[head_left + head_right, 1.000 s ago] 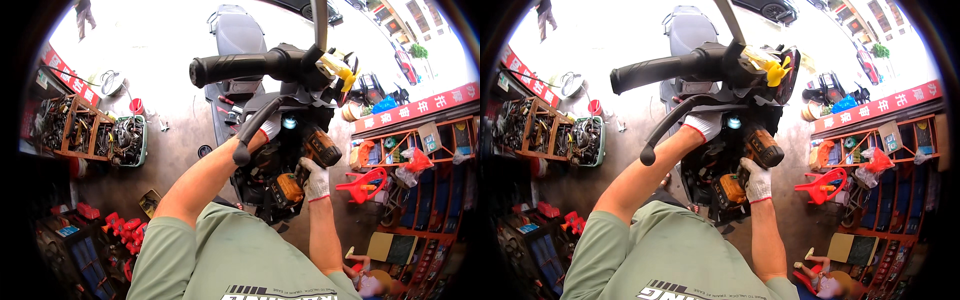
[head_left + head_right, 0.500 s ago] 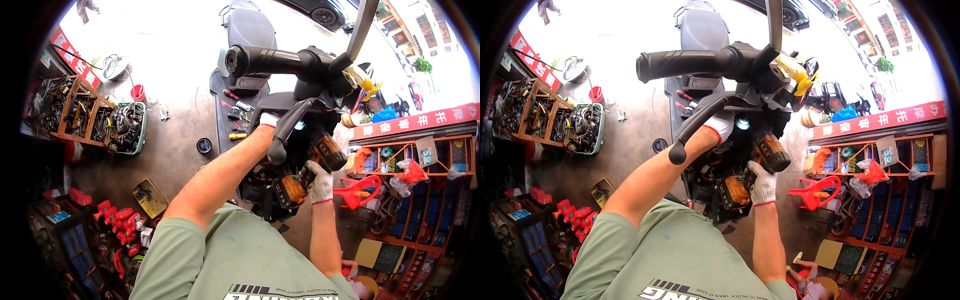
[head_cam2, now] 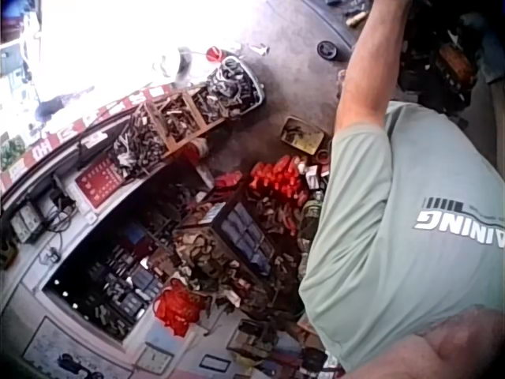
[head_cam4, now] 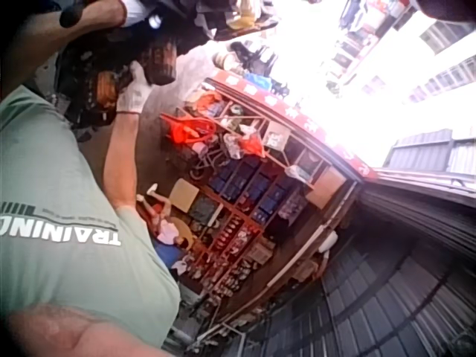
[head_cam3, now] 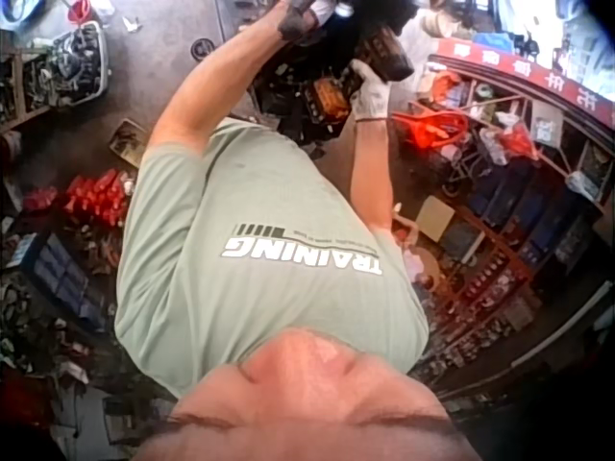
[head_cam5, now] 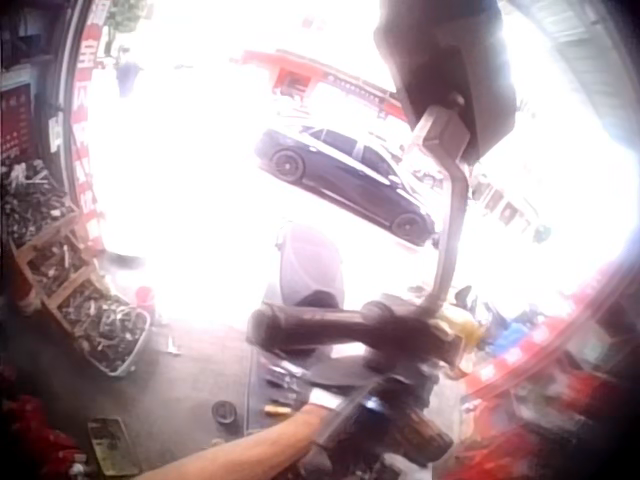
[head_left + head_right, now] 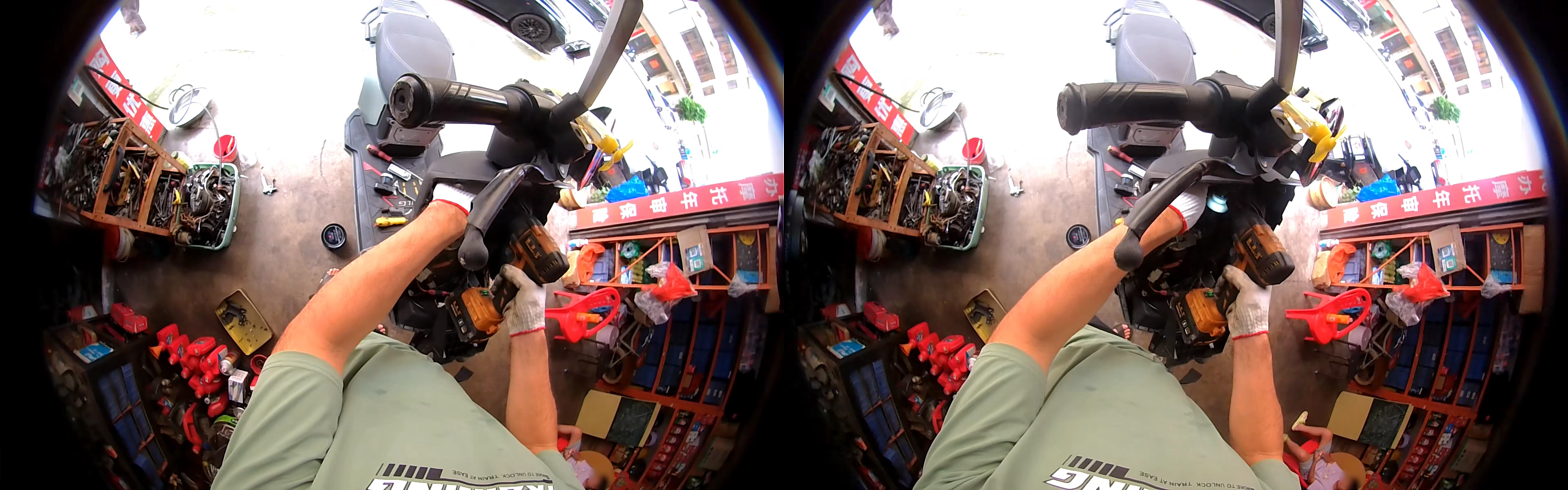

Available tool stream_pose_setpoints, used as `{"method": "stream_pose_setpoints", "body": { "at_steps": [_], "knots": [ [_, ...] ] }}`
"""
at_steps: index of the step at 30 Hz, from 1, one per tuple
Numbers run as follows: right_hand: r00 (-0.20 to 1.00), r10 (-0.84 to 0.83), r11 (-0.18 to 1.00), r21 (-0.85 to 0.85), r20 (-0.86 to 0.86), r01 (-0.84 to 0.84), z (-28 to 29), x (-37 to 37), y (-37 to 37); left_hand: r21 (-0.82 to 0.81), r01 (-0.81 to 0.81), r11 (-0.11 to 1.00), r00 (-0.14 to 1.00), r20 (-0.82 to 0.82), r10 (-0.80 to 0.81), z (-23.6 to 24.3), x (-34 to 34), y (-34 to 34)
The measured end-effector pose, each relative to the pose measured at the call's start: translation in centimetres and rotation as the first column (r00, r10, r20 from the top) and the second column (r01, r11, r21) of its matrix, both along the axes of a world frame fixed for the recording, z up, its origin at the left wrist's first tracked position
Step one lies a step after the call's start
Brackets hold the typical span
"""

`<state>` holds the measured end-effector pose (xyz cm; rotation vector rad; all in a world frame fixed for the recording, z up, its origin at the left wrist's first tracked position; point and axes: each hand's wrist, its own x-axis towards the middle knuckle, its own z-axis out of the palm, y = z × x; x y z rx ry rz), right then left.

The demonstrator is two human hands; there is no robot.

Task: The person removes the front dashboard panel and internal plastic components of a motorcycle using their hands and a power drill.

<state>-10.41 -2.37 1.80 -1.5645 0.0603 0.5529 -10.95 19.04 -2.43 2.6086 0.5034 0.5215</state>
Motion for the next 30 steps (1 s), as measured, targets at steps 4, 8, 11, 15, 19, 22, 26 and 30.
{"method": "stream_pose_setpoints", "body": {
  "at_steps": [4, 8, 11, 15, 19, 22, 26, 30],
  "knots": [
    [1.0, -0.016, 1.0, -0.012, 0.002, 0.016, -0.6, 0.3, -0.7, 0.003, 0.01, 1.0, 1.0, 0.004, -0.01, -0.1, 0.1, 0.0],
    [1.0, -0.023, 1.0, -0.015, 0.004, 0.023, 0.5, -0.4, 0.1, 0.008, 0.016, 1.0, 1.0, 0.005, -0.016, -0.3, 0.1, 0.1],
    [0.999, -0.024, 1.0, -0.009, -0.021, 0.024, 0.4, -0.3, 0.0, 0.009, 0.022, 1.0, 1.0, 0.008, -0.022, -0.3, 0.2, 0.1],
    [0.999, -0.033, 0.999, 0.018, -0.037, 0.034, 0.2, -0.3, -0.2, 0.019, 0.026, 0.999, 1.0, 0.013, -0.026, -0.2, 0.1, -0.1],
    [1.0, -0.016, 1.0, 0.003, -0.022, 0.016, 0.1, 0.0, 0.2, 0.037, 0.034, 0.999, 0.999, 0.028, -0.035, -0.3, 0.2, 0.3],
    [1.0, -0.029, 0.999, 0.025, 0.007, 0.029, -1.1, 0.7, 0.2, 0.062, 0.043, 0.997, 0.998, 0.043, -0.046, -0.5, 0.4, 0.4],
    [1.0, -0.017, 1.0, -0.001, -0.012, 0.017, -0.6, 1.0, 0.7, 0.092, 0.042, 0.995, 0.996, 0.07, -0.048, -1.0, 0.6, 0.8],
    [1.0, -0.018, 1.0, 0.022, -0.01, 0.018, -0.7, 1.4, 1.1, 0.164, 0.031, 0.986, 0.997, 0.059, -0.041, -1.3, 0.6, 0.8]
  ]
}}
